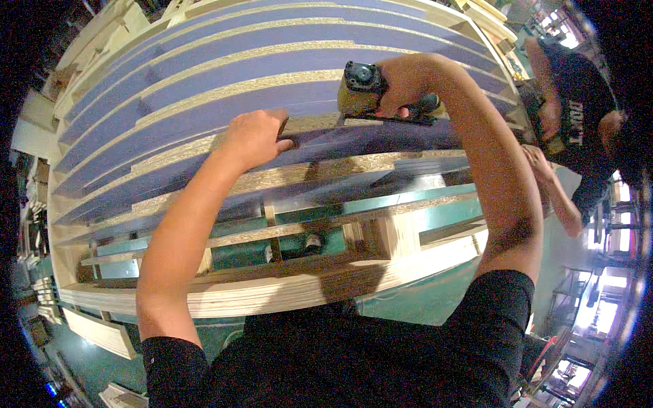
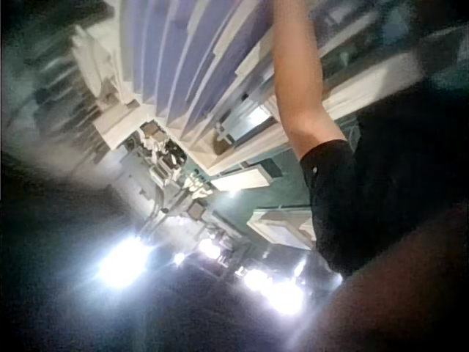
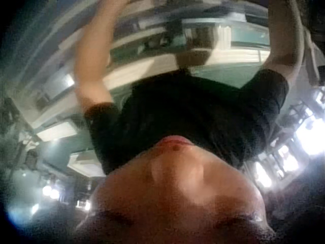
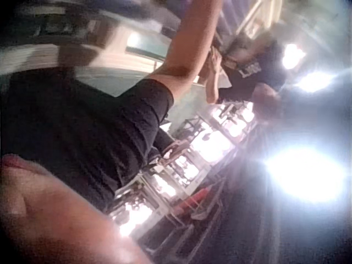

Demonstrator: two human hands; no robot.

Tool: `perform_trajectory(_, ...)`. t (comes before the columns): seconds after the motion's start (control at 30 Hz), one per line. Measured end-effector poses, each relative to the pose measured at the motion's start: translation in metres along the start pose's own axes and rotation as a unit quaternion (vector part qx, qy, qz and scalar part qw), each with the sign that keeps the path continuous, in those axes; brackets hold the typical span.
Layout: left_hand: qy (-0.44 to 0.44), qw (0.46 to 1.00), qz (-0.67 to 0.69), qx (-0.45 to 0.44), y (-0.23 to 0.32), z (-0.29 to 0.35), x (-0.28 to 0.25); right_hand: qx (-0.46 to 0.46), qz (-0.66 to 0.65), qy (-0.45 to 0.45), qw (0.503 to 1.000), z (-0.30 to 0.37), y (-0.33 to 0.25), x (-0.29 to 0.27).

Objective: The person uses a pneumatic nail gun to fasten wooden trim pieces to a large wooden frame with purple interior panels. They repeatedly position trim strips along the frame edges and fire nails to secure them, occasionally walking around the workbench to access different sides.

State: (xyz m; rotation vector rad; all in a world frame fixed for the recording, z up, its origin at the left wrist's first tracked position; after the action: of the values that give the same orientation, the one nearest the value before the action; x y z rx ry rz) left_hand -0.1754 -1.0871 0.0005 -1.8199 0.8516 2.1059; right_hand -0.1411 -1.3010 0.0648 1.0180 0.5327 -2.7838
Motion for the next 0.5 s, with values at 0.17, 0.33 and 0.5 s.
perform_trajectory(0.17, 0.029, 0.999, -0.013, -0.028, 0.006, -0.012, 0.009, -0.049, 0.0, 0.008, 0.999, 0.014, 0.027, 0.002)
perform_trajectory(0.33, 0.04, 0.999, -0.009, -0.008, 0.006, -0.016, 0.008, -0.092, -0.024, 0.014, 0.995, 0.012, 0.043, 0.002)
perform_trajectory(0.5, 0.031, 0.999, -0.003, -0.02, 0.009, -0.018, 0.005, -0.102, -0.01, -0.005, 0.995, 0.005, 0.05, 0.007)
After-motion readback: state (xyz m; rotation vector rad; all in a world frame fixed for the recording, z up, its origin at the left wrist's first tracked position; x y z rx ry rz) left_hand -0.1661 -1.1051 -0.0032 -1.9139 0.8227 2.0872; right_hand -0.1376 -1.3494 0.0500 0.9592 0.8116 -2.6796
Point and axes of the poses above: each hand's wrist, its own z-axis away from the middle knuckle, its own x-axis out of the palm, y = z × x, the point moved 8 cm from there along -z, towards the middle knuckle, and after that the axes turned 4 degrees about z, right-handed, at the moved point
